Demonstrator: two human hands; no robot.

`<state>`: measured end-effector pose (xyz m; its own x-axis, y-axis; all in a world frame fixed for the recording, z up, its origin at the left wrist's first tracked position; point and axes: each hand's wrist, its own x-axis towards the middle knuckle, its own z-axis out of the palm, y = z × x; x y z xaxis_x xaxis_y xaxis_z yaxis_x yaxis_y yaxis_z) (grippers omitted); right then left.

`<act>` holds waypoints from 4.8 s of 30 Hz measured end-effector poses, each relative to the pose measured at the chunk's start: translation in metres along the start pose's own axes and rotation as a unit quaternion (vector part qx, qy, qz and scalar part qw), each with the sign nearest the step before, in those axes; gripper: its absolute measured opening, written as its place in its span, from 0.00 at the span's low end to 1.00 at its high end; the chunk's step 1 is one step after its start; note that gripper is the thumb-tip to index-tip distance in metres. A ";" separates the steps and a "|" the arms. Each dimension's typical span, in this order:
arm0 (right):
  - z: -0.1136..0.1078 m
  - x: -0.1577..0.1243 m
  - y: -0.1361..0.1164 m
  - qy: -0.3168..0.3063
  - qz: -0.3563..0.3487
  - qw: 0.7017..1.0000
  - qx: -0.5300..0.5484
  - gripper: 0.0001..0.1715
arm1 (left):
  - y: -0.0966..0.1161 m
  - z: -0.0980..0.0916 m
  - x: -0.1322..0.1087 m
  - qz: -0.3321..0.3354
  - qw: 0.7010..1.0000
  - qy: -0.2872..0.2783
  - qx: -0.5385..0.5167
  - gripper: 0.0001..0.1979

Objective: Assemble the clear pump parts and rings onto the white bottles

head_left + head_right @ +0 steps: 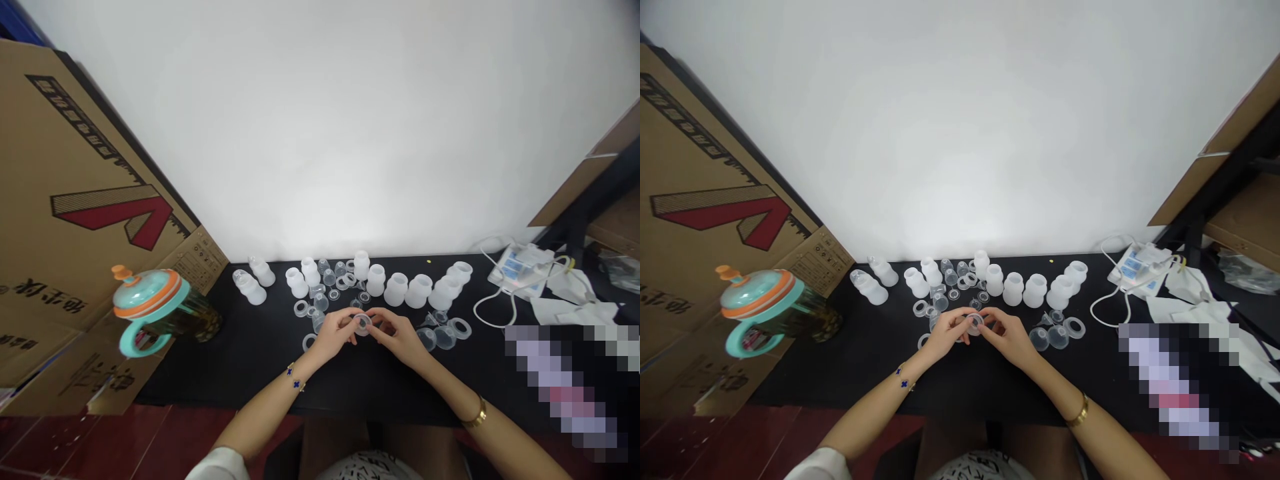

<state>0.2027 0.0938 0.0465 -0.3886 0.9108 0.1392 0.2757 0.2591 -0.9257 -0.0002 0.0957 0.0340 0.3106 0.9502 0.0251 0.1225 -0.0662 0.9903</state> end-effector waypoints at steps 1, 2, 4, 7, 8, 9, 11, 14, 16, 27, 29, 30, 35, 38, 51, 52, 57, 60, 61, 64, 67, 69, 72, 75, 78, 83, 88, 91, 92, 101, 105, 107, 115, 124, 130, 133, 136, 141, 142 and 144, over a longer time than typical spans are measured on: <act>0.000 0.000 0.000 -0.002 -0.001 1.000 -0.001 0.17 | 0.000 0.000 0.000 -0.001 1.000 -0.001 0.000 0.20; 0.000 0.000 -0.001 -0.003 -0.002 1.000 -0.001 0.17 | 0.000 0.000 0.001 -0.002 1.000 -0.003 0.000 0.20; 0.000 0.000 -0.001 -0.003 -0.003 1.000 -0.003 0.17 | 0.000 -0.001 0.001 -0.003 1.000 -0.006 0.003 0.21; 0.001 0.000 -0.001 0.000 -0.002 1.000 -0.006 0.17 | 0.001 -0.001 0.001 -0.004 1.000 -0.008 0.004 0.21; 0.001 0.000 0.000 0.000 -0.003 1.000 -0.008 0.17 | 0.001 -0.002 0.001 -0.005 1.000 -0.009 0.003 0.21; 0.001 0.000 0.000 0.000 -0.004 1.000 -0.009 0.17 | 0.001 -0.002 0.002 -0.006 1.000 -0.009 0.002 0.21; 0.001 0.000 0.000 0.001 -0.008 1.000 -0.012 0.17 | 0.001 -0.002 0.002 -0.009 1.000 -0.010 0.000 0.22; 0.001 0.000 -0.001 0.002 -0.013 1.000 -0.017 0.17 | 0.002 -0.002 0.002 -0.011 1.000 -0.012 0.005 0.22; 0.001 0.000 -0.002 0.001 -0.011 1.000 -0.020 0.17 | 0.002 -0.002 0.002 -0.012 1.000 -0.012 0.011 0.22; 0.000 -0.001 -0.006 0.000 -0.009 1.000 -0.030 0.19 | 0.004 -0.003 0.002 -0.016 0.999 -0.007 0.031 0.23; 0.000 -0.001 -0.006 0.000 -0.009 1.000 -0.029 0.18 | 0.004 -0.003 0.002 -0.016 0.999 -0.009 0.032 0.23; 0.001 -0.001 -0.006 0.000 -0.009 1.000 -0.029 0.18 | 0.003 -0.003 0.001 -0.015 0.999 -0.011 0.031 0.23; 0.001 -0.001 -0.005 -0.001 -0.012 1.000 -0.026 0.18 | 0.001 -0.003 0.002 -0.017 0.999 -0.006 0.036 0.23; 0.001 -0.001 -0.005 -0.002 -0.012 0.999 -0.030 0.18 | 0.001 -0.003 0.002 -0.015 0.999 -0.005 0.039 0.22; -0.001 -0.001 -0.007 0.008 -0.018 0.999 -0.033 0.19 | 0.005 0.001 -0.002 0.018 1.000 -0.001 0.023 0.17; -0.001 -0.001 -0.007 0.007 -0.018 0.999 -0.034 0.19 | 0.005 0.001 -0.002 0.018 0.999 0.004 0.029 0.17; 0.000 -0.002 -0.009 0.008 -0.019 0.999 -0.037 0.19 | 0.003 0.002 -0.002 0.017 0.999 0.016 0.035 0.17; 0.000 -0.002 -0.009 0.008 -0.024 0.999 -0.038 0.18 | 0.003 0.001 -0.002 0.014 0.999 0.011 0.029 0.19; 0.000 -0.002 -0.009 0.008 -0.025 0.999 -0.039 0.18 | 0.003 0.000 -0.002 0.014 1.000 0.007 0.027 0.18; 0.000 -0.002 -0.008 0.009 -0.023 0.999 -0.044 0.19 | 0.003 0.000 -0.001 0.013 1.000 -0.002 0.028 0.17; 0.000 -0.001 -0.007 0.009 -0.021 0.999 -0.046 0.20 | 0.003 0.000 -0.001 0.013 0.999 0.004 0.033 0.17; 0.000 -0.001 -0.007 0.011 -0.022 0.999 -0.049 0.20 | 0.005 0.001 -0.002 0.017 0.999 0.007 0.040 0.18; -0.001 -0.001 -0.008 0.016 -0.025 0.998 -0.051 0.20 | 0.009 0.001 -0.004 0.027 0.998 0.002 0.060 0.19; -0.001 -0.001 -0.009 0.018 -0.024 0.998 -0.050 0.19 | 0.012 0.000 -0.005 0.035 0.997 -0.002 0.076 0.19; 0.000 -0.001 -0.008 0.015 -0.026 0.998 -0.050 0.18 | 0.009 0.000 -0.005 0.038 0.996 0.003 0.083 0.18; 0.000 -0.001 -0.007 0.012 -0.031 0.998 -0.053 0.16 | 0.003 0.001 -0.003 0.034 0.996 0.008 0.077 0.17; 0.000 -0.001 -0.009 0.011 -0.029 0.998 -0.055 0.16 | 0.005 0.001 -0.003 0.030 0.998 0.005 0.058 0.16; 0.000 -0.002 -0.010 0.012 -0.028 0.998 -0.051 0.16 | 0.007 0.001 -0.002 0.021 0.998 0.006 0.052 0.14; 0.000 -0.002 -0.010 0.011 -0.029 0.998 -0.050 0.16 | 0.007 0.001 -0.002 0.018 0.998 0.007 0.053 0.14; 0.001 -0.001 -0.006 0.012 -0.032 0.998 -0.045 0.16 | 0.010 0.001 -0.003 0.018 0.998 0.006 0.058 0.15; 0.000 -0.001 -0.005 0.014 -0.034 0.998 -0.052 0.16 | 0.007 0.001 -0.002 0.030 0.997 0.010 0.069 0.16; 0.000 -0.001 -0.005 0.014 -0.035 0.998 -0.056 0.16 | 0.006 0.001 -0.003 0.035 0.996 0.018 0.082 0.16; 0.000 -0.001 -0.006 0.009 -0.036 0.998 -0.055 0.15 | 0.013 0.001 -0.004 0.049 0.995 0.002 0.091 0.14; 0.001 -0.001 -0.005 0.009 -0.038 0.997 -0.064 0.15 | 0.012 0.000 -0.004 0.043 0.995 0.010 0.092 0.15; 0.000 0.000 -0.004 0.022 -0.038 0.997 -0.065 0.16 | 0.008 0.000 -0.004 0.038 0.997 -0.009 0.073 0.18; 0.001 0.000 -0.003 0.028 -0.038 0.997 -0.068 0.16 | 0.005 0.000 -0.002 0.038 0.997 -0.008 0.070 0.19; 0.001 0.000 -0.004 0.026 -0.039 0.996 -0.071 0.16 | 0.004 0.001 -0.001 0.029 0.998 0.005 0.064 0.20; 0.001 -0.001 -0.004 0.018 -0.042 0.996 -0.077 0.15 | 0.006 0.002 -0.001 0.006 0.999 0.007 0.043 0.19; 0.001 -0.001 -0.004 0.018 -0.043 0.996 -0.080 0.15 | 0.006 0.002 -0.001 0.004 0.999 0.008 0.040 0.19; 0.001 -0.002 -0.005 0.017 -0.043 0.996 -0.082 0.15 | 0.006 0.002 -0.001 0.002 0.999 0.012 0.037 0.19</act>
<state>0.2016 0.0910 0.0502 -0.3878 0.8924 0.2306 0.3833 0.3836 -0.8402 0.0018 0.0938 0.0396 0.2887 0.9568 0.0337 0.1907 -0.0920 0.9773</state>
